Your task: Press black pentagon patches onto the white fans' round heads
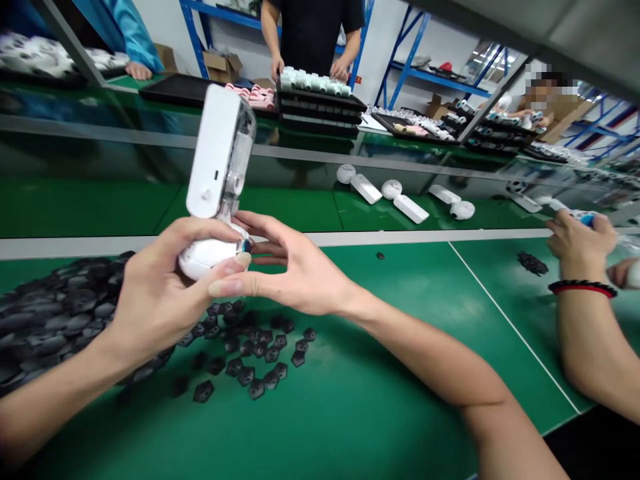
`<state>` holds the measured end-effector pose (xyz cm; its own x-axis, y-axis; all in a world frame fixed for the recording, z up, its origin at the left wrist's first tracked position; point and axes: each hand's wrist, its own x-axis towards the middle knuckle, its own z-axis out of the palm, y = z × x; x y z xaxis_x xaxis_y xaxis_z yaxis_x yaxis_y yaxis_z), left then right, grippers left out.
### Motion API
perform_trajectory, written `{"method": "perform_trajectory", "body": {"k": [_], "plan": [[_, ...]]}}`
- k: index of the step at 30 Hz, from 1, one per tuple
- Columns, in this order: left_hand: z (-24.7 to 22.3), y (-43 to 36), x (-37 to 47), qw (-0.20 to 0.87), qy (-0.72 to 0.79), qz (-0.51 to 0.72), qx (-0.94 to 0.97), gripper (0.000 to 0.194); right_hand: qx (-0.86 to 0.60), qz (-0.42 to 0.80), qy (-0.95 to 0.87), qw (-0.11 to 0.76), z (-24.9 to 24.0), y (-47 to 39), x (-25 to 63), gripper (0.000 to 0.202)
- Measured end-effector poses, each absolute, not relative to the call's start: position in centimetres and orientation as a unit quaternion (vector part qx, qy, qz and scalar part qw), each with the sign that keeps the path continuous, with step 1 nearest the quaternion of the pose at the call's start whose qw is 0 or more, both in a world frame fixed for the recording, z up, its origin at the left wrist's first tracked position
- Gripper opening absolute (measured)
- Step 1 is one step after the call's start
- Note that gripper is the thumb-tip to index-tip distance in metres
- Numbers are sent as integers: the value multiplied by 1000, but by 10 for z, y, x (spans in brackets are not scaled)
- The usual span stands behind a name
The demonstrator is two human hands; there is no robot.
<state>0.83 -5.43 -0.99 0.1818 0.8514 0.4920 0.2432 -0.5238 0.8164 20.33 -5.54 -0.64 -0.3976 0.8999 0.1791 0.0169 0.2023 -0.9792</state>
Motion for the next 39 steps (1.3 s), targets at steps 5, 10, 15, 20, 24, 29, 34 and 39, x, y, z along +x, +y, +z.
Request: {"method": "perform_trajectory", "body": {"k": [5, 10, 15, 20, 24, 29, 34, 39], "plan": [[-8, -27, -7, 316, 383, 576, 649, 22, -493, 353, -756, 249, -17, -66, 230, 15], [-4, -10, -11, 433, 344, 629, 546, 33, -506, 350, -785, 74, -31, -71, 241, 10], [-7, -12, -12, 471, 350, 611, 532, 38, -471, 336, -814, 52, -37, -68, 231, 11], [-9, -12, -15, 483, 371, 601, 517, 38, -474, 300, -827, 40, -36, -68, 225, 10], [-10, -12, -15, 484, 374, 593, 524, 33, -475, 289, -831, 30, -36, -69, 222, 9], [-10, -12, -13, 478, 376, 588, 534, 26, -465, 291, -835, 35, -38, -69, 221, 11], [-10, -10, -15, 478, 385, 584, 532, 26, -449, 288, -845, 35, -38, -69, 220, 17], [-12, -11, -17, 479, 388, 577, 536, 25, -434, 271, -859, 23, -38, -67, 220, 9]]}}
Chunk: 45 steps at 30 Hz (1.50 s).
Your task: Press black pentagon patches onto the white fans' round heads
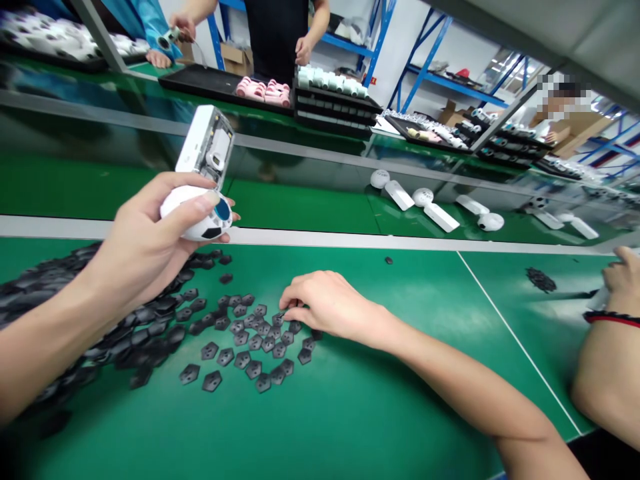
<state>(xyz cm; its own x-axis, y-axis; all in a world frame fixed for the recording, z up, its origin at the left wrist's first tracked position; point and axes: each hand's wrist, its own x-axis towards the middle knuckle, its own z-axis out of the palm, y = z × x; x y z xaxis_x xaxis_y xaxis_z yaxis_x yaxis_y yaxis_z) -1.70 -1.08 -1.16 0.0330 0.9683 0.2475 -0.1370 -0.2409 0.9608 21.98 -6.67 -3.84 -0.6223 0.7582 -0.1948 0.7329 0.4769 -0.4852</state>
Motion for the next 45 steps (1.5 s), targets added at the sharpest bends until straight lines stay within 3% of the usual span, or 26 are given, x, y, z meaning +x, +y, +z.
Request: {"method": "perform_trajectory", "body": {"k": [17, 23, 27, 29, 32, 34, 38, 42, 45], "plan": [[-10, -13, -16, 493, 400, 571, 521, 25, -384, 184, -905, -14, -34, -67, 217, 14], [-9, -14, -14, 501, 394, 568, 521, 21, -307, 34, -946, -94, -33, -72, 203, 21], [-7, -14, -15, 528, 367, 563, 519, 14, -248, -30, -963, -100, -30, -67, 197, 26], [-7, -14, -16, 538, 358, 558, 520, 12, -300, -43, -951, -70, -23, -55, 201, 23], [-9, -14, -16, 532, 354, 559, 529, 14, -504, -66, -860, 40, -8, -37, 212, 12], [-11, -13, -17, 513, 359, 561, 542, 17, -541, -1, -836, 92, -4, -34, 215, 14], [-13, -12, -21, 483, 360, 554, 574, 26, -373, 218, -900, 62, -18, -44, 207, 15], [-12, -15, -22, 499, 322, 549, 589, 32, -349, 246, -902, 59, -37, -48, 197, 22], [-14, -15, -23, 506, 302, 548, 594, 39, -350, 260, -899, 50, -42, -45, 192, 16]]}}
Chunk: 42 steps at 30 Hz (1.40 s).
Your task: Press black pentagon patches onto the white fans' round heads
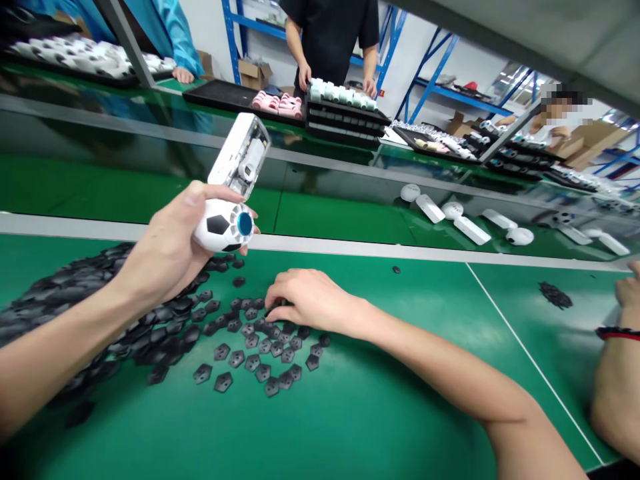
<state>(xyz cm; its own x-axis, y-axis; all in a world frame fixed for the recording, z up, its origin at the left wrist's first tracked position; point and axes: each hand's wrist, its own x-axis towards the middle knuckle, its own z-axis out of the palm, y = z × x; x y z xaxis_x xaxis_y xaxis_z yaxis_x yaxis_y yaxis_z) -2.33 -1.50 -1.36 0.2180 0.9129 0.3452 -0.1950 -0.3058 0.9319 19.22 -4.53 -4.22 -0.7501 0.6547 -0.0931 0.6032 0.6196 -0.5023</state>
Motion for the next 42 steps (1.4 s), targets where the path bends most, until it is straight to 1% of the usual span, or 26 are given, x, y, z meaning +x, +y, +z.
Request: {"method": "perform_trajectory", "body": {"k": [2, 4, 6, 8, 9, 10, 12, 14, 16, 18, 22, 24, 28, 31, 33, 36, 39, 42], "plan": [[-16, -14, -26, 489, 308, 546, 606, 39, -355, 282, -890, 58, -43, -45, 191, 10], [-18, -13, -30, 490, 307, 549, 603, 40, -377, 333, -859, 95, -42, -44, 190, 6], [-17, -11, -33, 514, 301, 552, 583, 54, -410, 412, -796, 168, -40, -42, 191, 4], [-14, -11, -34, 536, 303, 552, 562, 66, -424, 487, -719, 259, -35, -36, 193, 10], [-12, -10, -34, 541, 308, 555, 552, 67, -423, 515, -684, 298, -32, -33, 195, 14], [-11, -11, -34, 543, 313, 558, 544, 65, -421, 536, -654, 327, -29, -29, 197, 19], [-11, -11, -34, 539, 317, 575, 528, 58, -419, 575, -604, 360, -22, -23, 201, 30], [-12, -12, -33, 530, 320, 590, 518, 48, -419, 608, -566, 367, -17, -20, 204, 39], [-15, -14, -32, 522, 325, 594, 519, 44, -414, 631, -546, 363, -13, -21, 205, 41], [-18, -16, -30, 520, 326, 590, 525, 46, -405, 648, -542, 349, -10, -26, 204, 38], [-20, -19, -28, 520, 336, 575, 535, 59, -376, 664, -547, 344, -6, -36, 197, 29], [-22, -19, -29, 505, 354, 565, 548, 61, -368, 648, -556, 368, -4, -41, 193, 26], [-26, -18, -31, 450, 383, 546, 594, 62, -370, 605, -541, 452, -1, -44, 184, 26], [-29, -21, -30, 397, 398, 541, 625, 65, -364, 629, -478, 493, -2, -44, 178, 30], [-29, -25, -28, 356, 406, 539, 647, 59, -367, 656, -442, 490, -4, -44, 174, 37], [-27, -32, -25, 286, 394, 538, 688, 49, -374, 685, -420, 462, -8, -45, 170, 47], [-26, -36, -25, 223, 374, 527, 730, 44, -369, 694, -425, 449, -10, -48, 167, 51], [-28, -35, -25, 196, 361, 517, 751, 40, -360, 691, -439, 447, -12, -50, 166, 54]]}}
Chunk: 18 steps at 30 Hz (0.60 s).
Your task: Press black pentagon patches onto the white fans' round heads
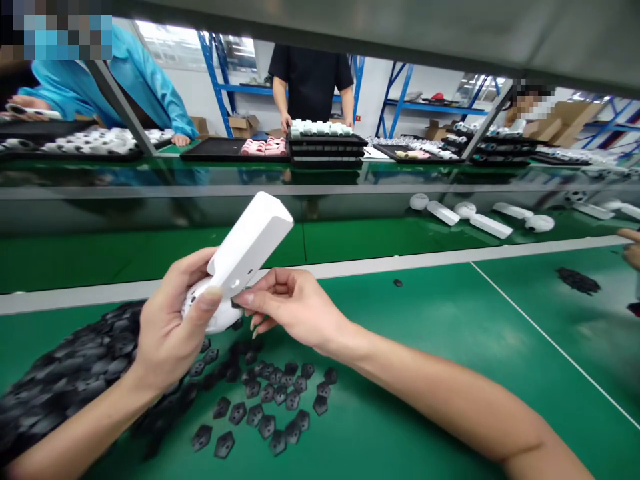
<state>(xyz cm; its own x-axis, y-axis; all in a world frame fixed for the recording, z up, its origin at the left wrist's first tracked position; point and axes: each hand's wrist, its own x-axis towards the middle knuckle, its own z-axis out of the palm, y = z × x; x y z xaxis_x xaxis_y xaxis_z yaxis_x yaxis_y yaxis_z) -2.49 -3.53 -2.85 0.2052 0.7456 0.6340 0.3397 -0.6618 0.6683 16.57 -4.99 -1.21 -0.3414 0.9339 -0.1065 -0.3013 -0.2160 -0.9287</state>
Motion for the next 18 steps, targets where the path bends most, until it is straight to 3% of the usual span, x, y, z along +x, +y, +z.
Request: {"method": "perform_trajectory", "body": {"k": [9, 16, 18], "plan": [[-30, -42, -27, 113, 338, 502, 788, 32, -345, 745, -402, 406, -29, -50, 163, 50], [-30, -55, -32, 99, 342, 485, 799, 29, -275, 835, -402, 255, -30, -42, 163, 58], [-32, -56, -34, 104, 363, 492, 784, 30, -264, 829, -415, 266, -30, -45, 162, 60]]}}
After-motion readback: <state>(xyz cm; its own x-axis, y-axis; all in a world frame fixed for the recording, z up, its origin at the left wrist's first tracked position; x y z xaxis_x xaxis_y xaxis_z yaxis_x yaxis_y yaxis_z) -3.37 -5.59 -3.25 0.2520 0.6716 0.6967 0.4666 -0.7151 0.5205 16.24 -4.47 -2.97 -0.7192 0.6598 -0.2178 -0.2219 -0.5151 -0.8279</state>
